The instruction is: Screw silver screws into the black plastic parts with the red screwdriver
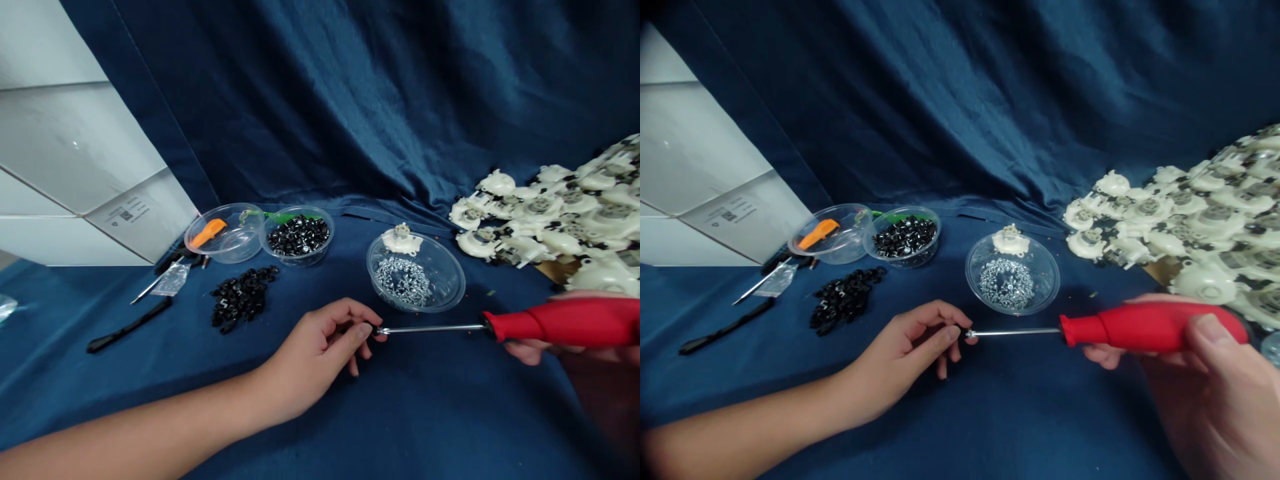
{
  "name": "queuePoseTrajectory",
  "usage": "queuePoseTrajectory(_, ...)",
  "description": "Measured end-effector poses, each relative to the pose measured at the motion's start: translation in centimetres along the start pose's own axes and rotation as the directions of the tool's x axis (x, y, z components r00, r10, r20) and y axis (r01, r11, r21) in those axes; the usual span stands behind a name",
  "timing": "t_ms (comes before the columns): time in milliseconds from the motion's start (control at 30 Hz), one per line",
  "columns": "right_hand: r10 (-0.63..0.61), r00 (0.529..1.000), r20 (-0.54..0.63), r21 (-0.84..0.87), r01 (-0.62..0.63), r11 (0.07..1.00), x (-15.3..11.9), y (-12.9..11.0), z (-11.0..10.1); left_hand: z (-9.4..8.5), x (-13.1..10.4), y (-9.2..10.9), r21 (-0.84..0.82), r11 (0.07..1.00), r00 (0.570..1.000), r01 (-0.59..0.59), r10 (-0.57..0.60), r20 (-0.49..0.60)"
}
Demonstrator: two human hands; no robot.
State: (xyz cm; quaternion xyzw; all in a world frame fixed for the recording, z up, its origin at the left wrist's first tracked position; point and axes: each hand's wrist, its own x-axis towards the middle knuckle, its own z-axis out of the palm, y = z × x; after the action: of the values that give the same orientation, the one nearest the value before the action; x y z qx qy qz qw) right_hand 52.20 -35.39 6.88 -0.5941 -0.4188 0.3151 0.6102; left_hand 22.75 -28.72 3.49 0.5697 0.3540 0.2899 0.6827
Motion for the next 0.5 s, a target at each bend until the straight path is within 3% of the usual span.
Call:
queuePoseTrajectory(200, 0.028, 0.998, -0.048, 0.017, -0.027, 0.999, 0.4, 0.9, -0.6, 0.0, 0.0, 0.1, 0.014, 1.000, 1.000, -0.005, 0.005, -0.006)
queuePoseTrajectory(367, 0.040, 0.999, -0.028, 0.028, -0.039, 0.999, 1.6, 2.8, -2.7, 0.0, -0.1, 0.2, 0.050, 0.999, 1.000, 0.019, -0.019, -0.001)
queuePoseTrajectory(500, 0.023, 0.995, -0.095, 0.036, -0.020, 0.999, 1.7, 3.7, -3.3, 0.0, -0.1, 0.1, 0.069, 0.998, 1.000, -0.002, 0.002, -0.004)
